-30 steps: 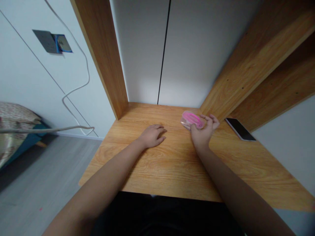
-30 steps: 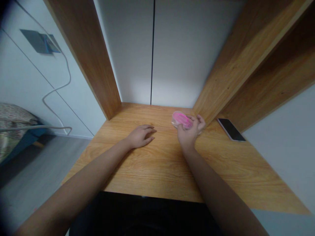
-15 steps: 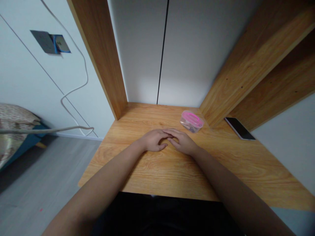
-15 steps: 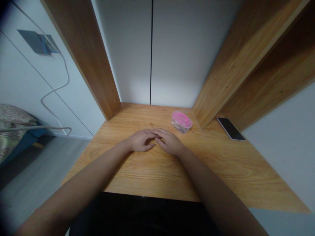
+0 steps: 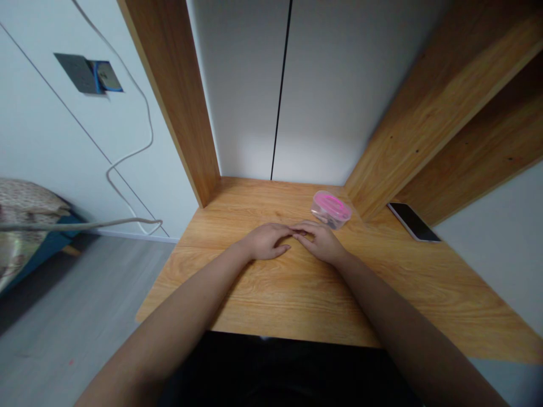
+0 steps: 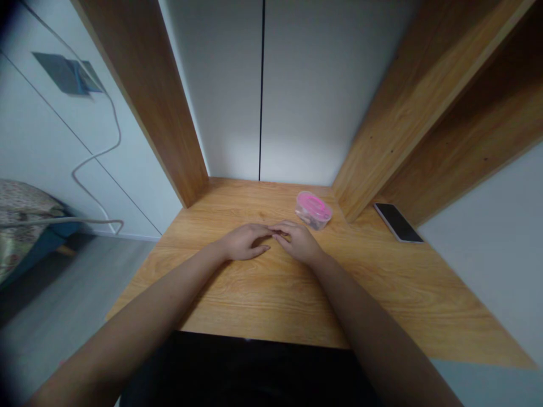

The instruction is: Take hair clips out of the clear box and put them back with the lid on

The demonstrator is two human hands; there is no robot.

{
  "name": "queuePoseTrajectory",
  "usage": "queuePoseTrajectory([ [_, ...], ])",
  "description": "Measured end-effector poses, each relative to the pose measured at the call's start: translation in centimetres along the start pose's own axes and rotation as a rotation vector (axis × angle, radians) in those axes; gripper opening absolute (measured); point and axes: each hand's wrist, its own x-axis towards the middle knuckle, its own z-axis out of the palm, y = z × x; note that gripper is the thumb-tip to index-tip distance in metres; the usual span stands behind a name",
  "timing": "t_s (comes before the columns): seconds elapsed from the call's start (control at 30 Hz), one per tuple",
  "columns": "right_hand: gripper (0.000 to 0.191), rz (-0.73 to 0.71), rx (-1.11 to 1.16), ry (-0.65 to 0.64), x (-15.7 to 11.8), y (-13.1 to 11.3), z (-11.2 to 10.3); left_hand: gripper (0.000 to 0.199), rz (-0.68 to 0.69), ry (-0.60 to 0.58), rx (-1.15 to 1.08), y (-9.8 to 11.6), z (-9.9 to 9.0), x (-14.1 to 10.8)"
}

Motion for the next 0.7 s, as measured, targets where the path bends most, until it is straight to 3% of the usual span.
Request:
queuePoseTrajectory([
  [0.7,0.026,0.002,0.020,-0.004,-0.03,-0.02,-0.04,0.045,-0.005,0.002,-0.015,0.27,-0.17,0.00],
])
